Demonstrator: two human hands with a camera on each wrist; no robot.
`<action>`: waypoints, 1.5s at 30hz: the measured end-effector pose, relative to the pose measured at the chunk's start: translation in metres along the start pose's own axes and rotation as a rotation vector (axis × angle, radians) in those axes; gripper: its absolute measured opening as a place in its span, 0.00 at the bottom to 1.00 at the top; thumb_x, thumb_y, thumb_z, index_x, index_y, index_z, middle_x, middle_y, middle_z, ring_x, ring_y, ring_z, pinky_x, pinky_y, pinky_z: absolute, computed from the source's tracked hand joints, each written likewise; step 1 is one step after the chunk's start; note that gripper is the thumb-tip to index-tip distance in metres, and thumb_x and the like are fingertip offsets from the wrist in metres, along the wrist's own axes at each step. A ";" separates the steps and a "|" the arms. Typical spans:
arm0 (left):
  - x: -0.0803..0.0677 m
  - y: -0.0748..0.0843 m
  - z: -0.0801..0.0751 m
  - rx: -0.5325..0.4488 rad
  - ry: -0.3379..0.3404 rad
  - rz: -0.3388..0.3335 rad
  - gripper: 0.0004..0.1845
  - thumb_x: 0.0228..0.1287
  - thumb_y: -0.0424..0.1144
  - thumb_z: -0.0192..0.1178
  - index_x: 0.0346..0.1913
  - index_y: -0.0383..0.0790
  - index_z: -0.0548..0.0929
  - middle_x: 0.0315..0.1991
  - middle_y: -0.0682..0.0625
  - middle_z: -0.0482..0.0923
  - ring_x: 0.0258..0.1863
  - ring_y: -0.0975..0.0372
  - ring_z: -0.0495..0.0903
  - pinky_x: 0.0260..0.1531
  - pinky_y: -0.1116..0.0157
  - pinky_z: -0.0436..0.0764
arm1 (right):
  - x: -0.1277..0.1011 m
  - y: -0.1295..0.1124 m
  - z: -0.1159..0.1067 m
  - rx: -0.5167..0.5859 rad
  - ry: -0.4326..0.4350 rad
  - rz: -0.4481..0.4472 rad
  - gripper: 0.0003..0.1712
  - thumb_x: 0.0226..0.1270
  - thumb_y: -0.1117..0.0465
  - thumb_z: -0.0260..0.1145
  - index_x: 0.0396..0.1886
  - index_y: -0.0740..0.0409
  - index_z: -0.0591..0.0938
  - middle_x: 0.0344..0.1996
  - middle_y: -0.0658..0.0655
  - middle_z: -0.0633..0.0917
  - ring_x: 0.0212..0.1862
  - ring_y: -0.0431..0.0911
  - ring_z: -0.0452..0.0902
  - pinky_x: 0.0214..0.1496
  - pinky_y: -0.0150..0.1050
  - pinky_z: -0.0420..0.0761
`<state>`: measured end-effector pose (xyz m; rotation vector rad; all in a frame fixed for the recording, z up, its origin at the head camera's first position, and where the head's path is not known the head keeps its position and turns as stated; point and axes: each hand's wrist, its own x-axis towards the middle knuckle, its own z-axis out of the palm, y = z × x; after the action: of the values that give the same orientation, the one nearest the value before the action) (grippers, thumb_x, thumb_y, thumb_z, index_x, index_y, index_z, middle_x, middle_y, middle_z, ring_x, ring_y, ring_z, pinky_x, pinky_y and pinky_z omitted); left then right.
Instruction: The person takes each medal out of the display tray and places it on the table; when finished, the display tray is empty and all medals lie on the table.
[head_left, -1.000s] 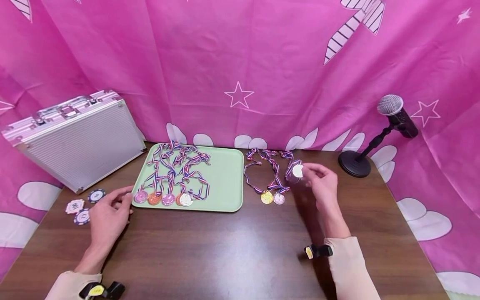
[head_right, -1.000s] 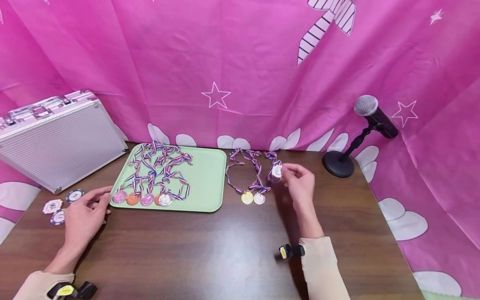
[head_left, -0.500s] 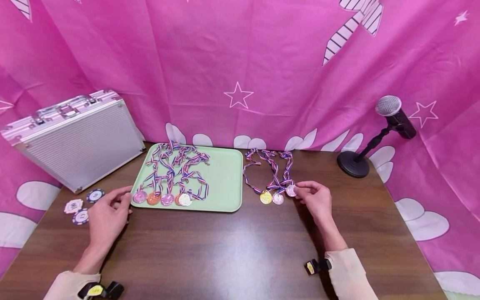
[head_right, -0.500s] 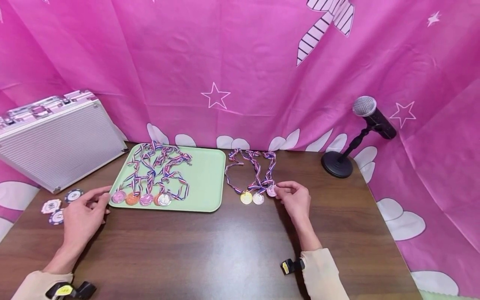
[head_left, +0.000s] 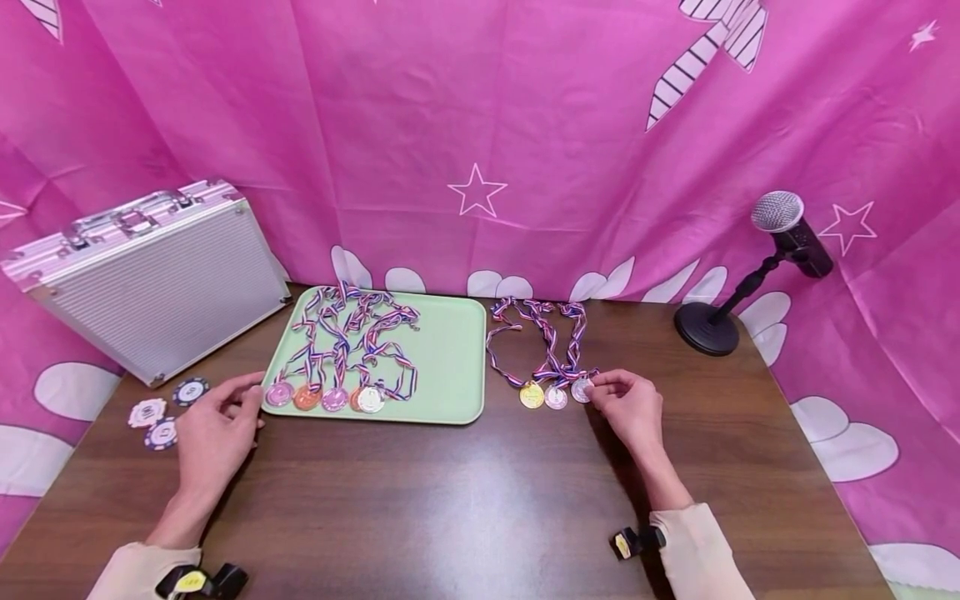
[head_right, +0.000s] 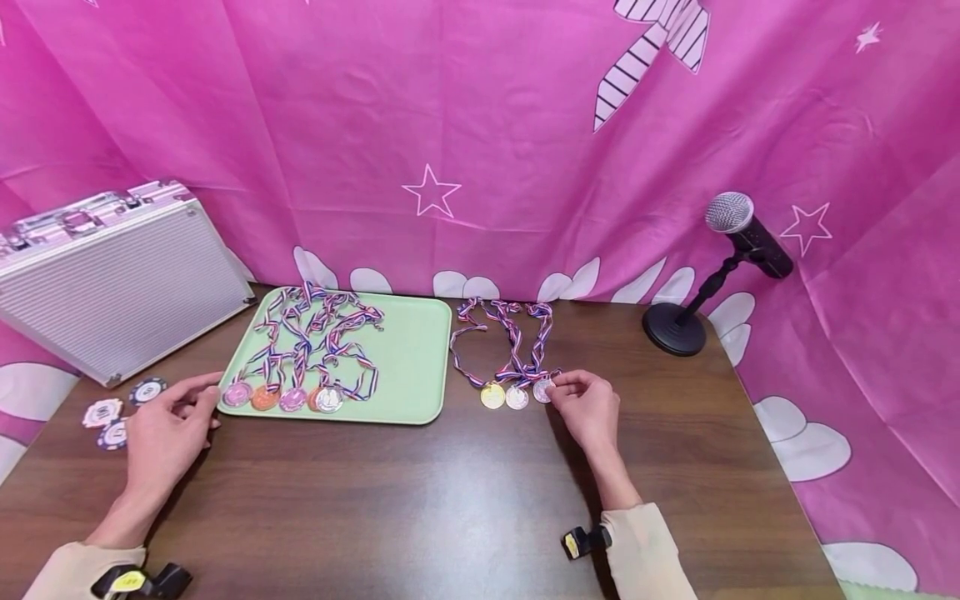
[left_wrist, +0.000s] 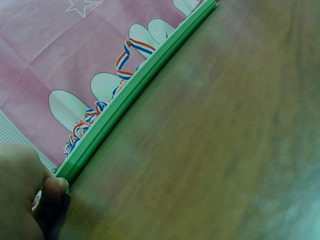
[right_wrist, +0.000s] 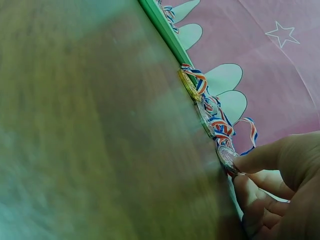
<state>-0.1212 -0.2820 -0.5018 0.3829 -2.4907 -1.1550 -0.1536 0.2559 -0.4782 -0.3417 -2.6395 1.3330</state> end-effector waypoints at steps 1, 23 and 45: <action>0.000 0.000 0.000 -0.001 0.001 0.000 0.16 0.82 0.39 0.63 0.62 0.37 0.92 0.30 0.46 0.87 0.12 0.72 0.77 0.11 0.71 0.72 | 0.000 0.000 0.000 -0.022 0.001 -0.008 0.07 0.67 0.62 0.80 0.40 0.62 0.95 0.29 0.56 0.93 0.26 0.36 0.81 0.31 0.29 0.77; 0.000 -0.001 -0.001 -0.007 0.004 0.006 0.16 0.82 0.39 0.62 0.62 0.37 0.91 0.33 0.42 0.89 0.13 0.72 0.77 0.11 0.71 0.73 | -0.003 0.001 0.000 -0.099 -0.004 -0.091 0.06 0.65 0.61 0.81 0.38 0.60 0.96 0.28 0.55 0.93 0.29 0.38 0.83 0.36 0.30 0.76; 0.000 0.000 0.000 0.000 -0.005 -0.003 0.16 0.82 0.40 0.62 0.63 0.37 0.91 0.32 0.42 0.89 0.13 0.71 0.78 0.11 0.71 0.73 | -0.019 -0.029 0.009 0.099 0.042 -0.156 0.03 0.69 0.65 0.80 0.38 0.61 0.95 0.28 0.55 0.91 0.28 0.36 0.81 0.33 0.25 0.77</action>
<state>-0.1207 -0.2820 -0.5020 0.3842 -2.4955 -1.1583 -0.1417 0.2271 -0.4608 -0.1457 -2.4980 1.3838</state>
